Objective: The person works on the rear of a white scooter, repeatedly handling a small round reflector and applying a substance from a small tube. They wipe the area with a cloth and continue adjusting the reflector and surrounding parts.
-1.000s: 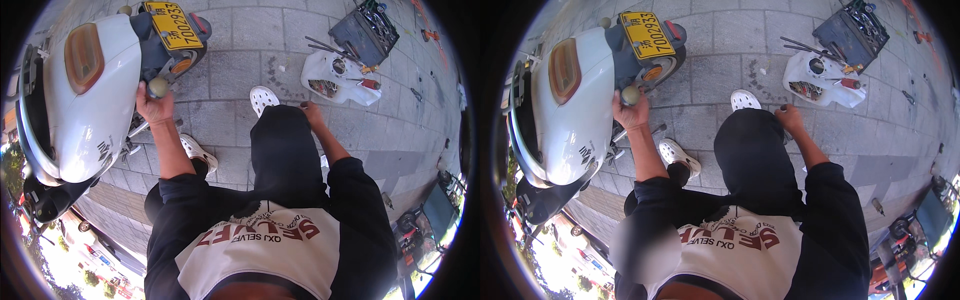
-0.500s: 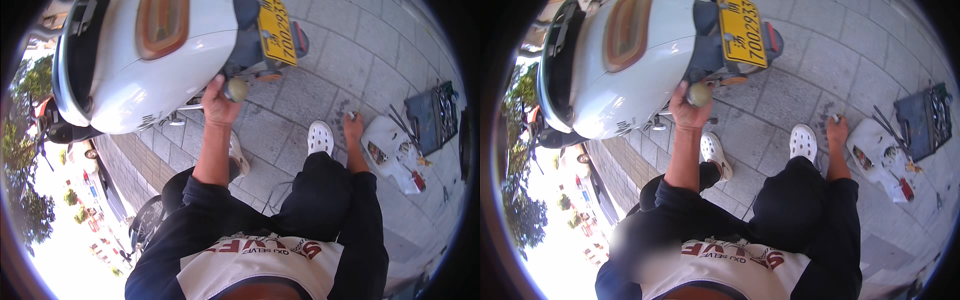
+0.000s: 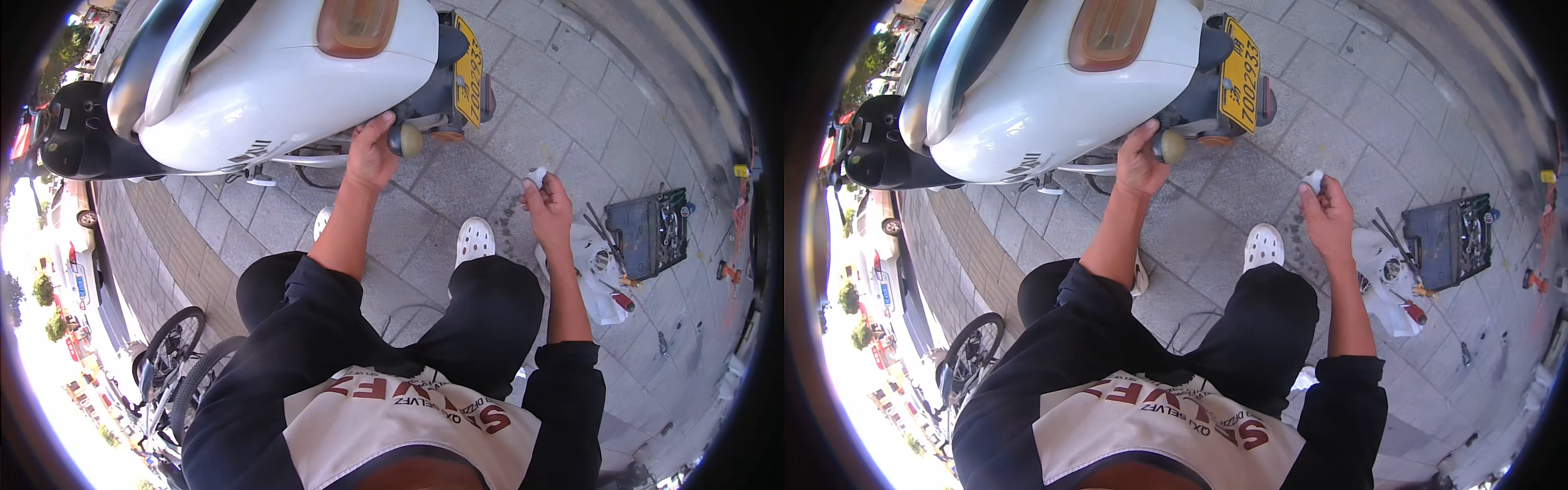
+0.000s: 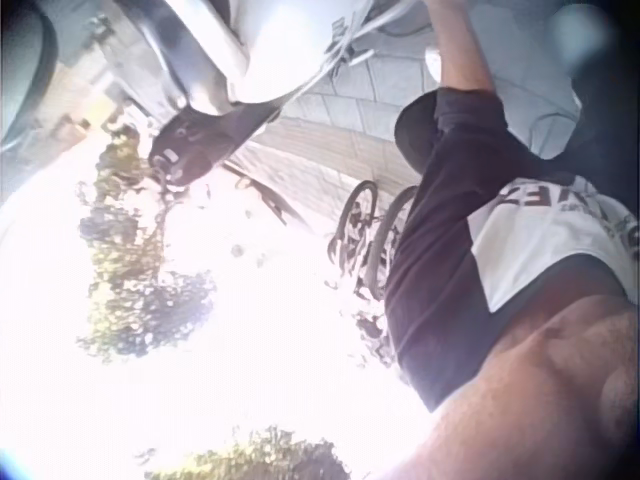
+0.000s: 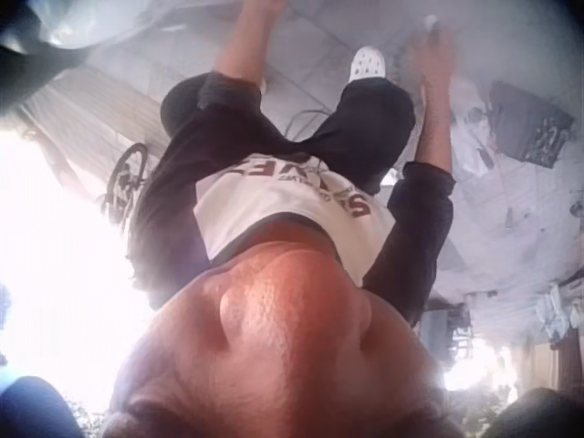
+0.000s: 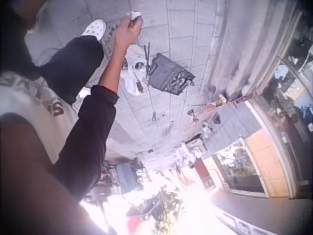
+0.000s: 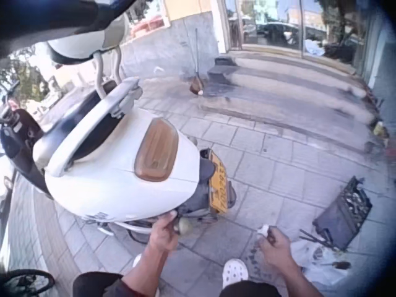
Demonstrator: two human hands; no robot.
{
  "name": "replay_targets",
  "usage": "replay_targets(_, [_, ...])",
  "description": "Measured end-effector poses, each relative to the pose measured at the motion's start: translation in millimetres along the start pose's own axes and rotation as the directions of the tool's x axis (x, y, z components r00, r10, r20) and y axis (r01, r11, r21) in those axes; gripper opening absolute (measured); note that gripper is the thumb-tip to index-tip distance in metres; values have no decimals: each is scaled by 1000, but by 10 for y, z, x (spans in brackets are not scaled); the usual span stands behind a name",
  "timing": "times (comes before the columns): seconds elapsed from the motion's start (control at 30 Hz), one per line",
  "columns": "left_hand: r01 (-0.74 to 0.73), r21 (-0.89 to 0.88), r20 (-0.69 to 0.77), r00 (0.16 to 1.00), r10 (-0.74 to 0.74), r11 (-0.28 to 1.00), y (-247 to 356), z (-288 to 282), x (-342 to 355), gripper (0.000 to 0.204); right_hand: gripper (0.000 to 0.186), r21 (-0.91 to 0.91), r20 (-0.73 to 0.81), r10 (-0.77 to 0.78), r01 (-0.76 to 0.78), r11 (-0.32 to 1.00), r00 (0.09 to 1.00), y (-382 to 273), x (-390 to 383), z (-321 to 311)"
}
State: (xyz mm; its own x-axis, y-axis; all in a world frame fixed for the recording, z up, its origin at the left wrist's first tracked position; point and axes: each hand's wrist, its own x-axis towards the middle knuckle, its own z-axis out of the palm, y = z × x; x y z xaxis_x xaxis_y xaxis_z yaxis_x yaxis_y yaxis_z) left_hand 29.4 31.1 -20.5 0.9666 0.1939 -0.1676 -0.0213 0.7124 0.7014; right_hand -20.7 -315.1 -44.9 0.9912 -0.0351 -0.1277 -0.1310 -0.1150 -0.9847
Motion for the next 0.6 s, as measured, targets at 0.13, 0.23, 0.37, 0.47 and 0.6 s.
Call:
replay_targets(0.13, [18, -91, 35, 999, -15, 996, -10, 76, 19, 26, 31, -184, 202, -38, 76, 980, 979, -1024, 36, 246])
replay_targets(0.23, [-6, -64, 25, 1000, 7, 998, -70, 3, 58, 27, 33, -289, 323, -42, 141, 947, 946, -1416, 125, 553])
replay_targets(0.37, [13, -95, 9, 1000, -12, 995, -30, 146, -5, 19, 36, -386, 385, 53, 109, 916, 922, -1591, 277, 894])
replay_targets(0.47, [23, -65, 25, 999, -22, 998, -40, 76, -2, 20, 38, -390, 393, 80, 88, 917, 916, -1613, 326, 1060])
replay_targets(0.6, [19, -29, 47, 999, -18, 999, -50, 38, -1, 19, 39, -414, 377, 101, 70, 908, 921, -1592, 365, 1147])
